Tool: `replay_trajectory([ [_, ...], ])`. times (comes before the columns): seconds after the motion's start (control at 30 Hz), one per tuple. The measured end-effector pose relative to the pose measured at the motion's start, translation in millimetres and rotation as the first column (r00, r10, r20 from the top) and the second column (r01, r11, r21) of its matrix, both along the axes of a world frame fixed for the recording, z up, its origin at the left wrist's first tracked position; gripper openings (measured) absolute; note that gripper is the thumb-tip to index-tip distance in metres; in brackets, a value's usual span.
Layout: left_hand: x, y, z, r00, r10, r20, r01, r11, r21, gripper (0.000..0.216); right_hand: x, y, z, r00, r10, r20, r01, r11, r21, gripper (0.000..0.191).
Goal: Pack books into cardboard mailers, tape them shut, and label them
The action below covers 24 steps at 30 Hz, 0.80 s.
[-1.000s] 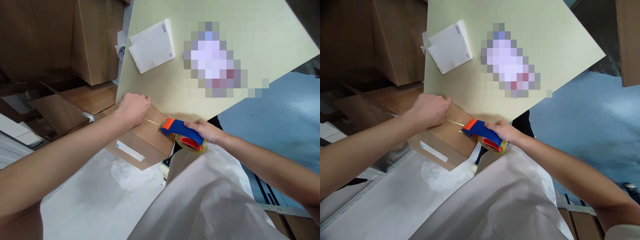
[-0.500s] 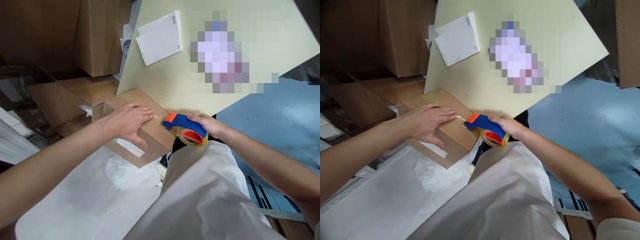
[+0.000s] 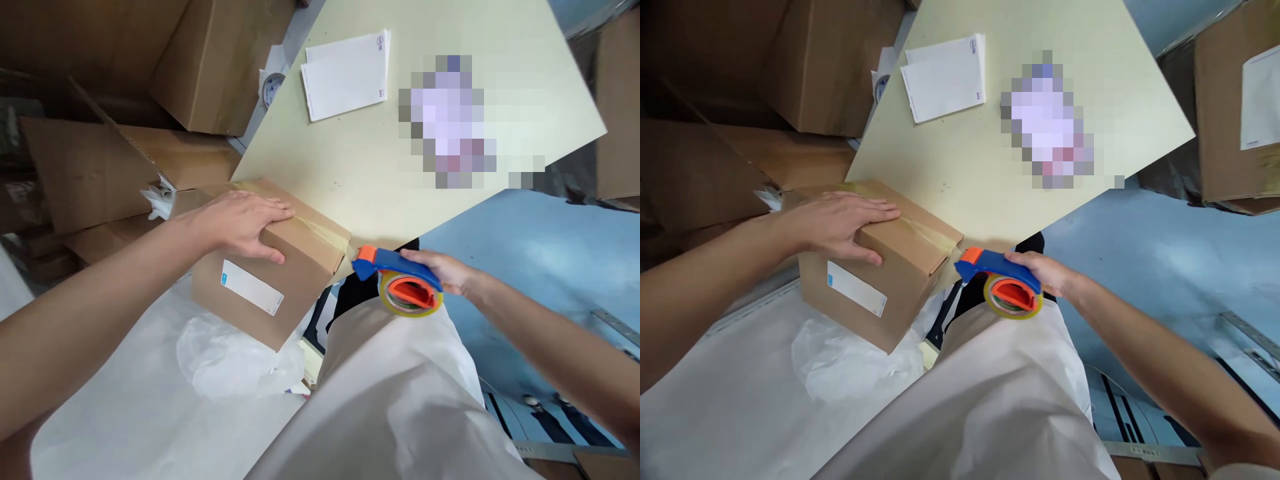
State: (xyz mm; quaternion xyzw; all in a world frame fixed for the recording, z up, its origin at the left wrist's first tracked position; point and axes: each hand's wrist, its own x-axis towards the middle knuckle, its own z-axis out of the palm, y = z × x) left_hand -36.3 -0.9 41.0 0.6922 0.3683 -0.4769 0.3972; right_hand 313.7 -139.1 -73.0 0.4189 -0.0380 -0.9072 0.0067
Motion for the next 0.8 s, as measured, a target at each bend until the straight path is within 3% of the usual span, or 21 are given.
replay_trajectory([
  [0.1, -15.6, 0.1, 9.0, 0.999, 0.044, -0.003, -0.043, 0.994, 0.102, 0.092, -28.7, -4.5, 4.3, 0.995, -0.101, 0.019, 0.100, 0.995, 0.025, 0.029],
  [0.17, -26.9, -1.6, 20.2, 0.994, 0.112, 0.004, -0.110, 0.967, 0.231, 0.089, -48.5, 10.2, 7.2, 0.987, -0.152, 0.059, 0.149, 0.988, 0.049, 0.030],
  [0.27, -36.8, -13.5, 35.2, 0.969, 0.243, 0.054, -0.236, 0.831, 0.504, 0.087, -70.1, 54.6, 14.7, 0.979, -0.185, 0.091, 0.172, 0.976, 0.131, 0.036],
  [0.33, -35.0, -26.0, 36.6, 0.960, 0.250, 0.127, -0.273, 0.728, 0.629, 0.088, -79.5, 89.8, 23.1, 0.975, -0.194, 0.107, 0.168, 0.962, 0.216, 0.038],
  [0.37, -31.9, -31.9, 34.1, 0.962, 0.213, 0.172, -0.273, 0.705, 0.655, 0.089, -83.2, 106.0, 27.8, 0.975, -0.192, 0.115, 0.157, 0.953, 0.258, 0.038],
  [0.43, -23.9, -40.7, 25.2, 0.965, 0.086, 0.246, -0.230, 0.723, 0.652, 0.094, -89.3, 131.6, 36.6, 0.977, -0.162, 0.136, 0.110, 0.938, 0.328, 0.036],
  [0.53, -15.2, -44.5, 12.0, 0.960, -0.003, 0.280, -0.195, 0.710, 0.676, 0.103, -94.6, 147.6, 43.6, 0.972, -0.121, 0.200, 0.030, 0.913, 0.406, 0.031],
  [0.67, -13.5, -44.0, 7.9, 0.953, 0.011, 0.303, -0.233, 0.665, 0.709, 0.100, -95.5, 136.0, 44.1, 0.944, -0.179, 0.277, -0.023, 0.800, 0.599, 0.023],
  [0.73, -13.0, -45.3, 9.5, 0.948, 0.030, 0.318, -0.261, 0.648, 0.715, 0.100, -94.9, 126.5, 46.3, 0.954, -0.182, 0.238, -0.029, 0.735, 0.678, 0.024],
  [0.8, -11.3, -47.2, 11.3, 0.944, 0.064, 0.323, -0.289, 0.633, 0.718, 0.099, -94.9, 120.5, 51.2, 0.974, -0.142, 0.177, -0.025, 0.708, 0.705, 0.029],
])
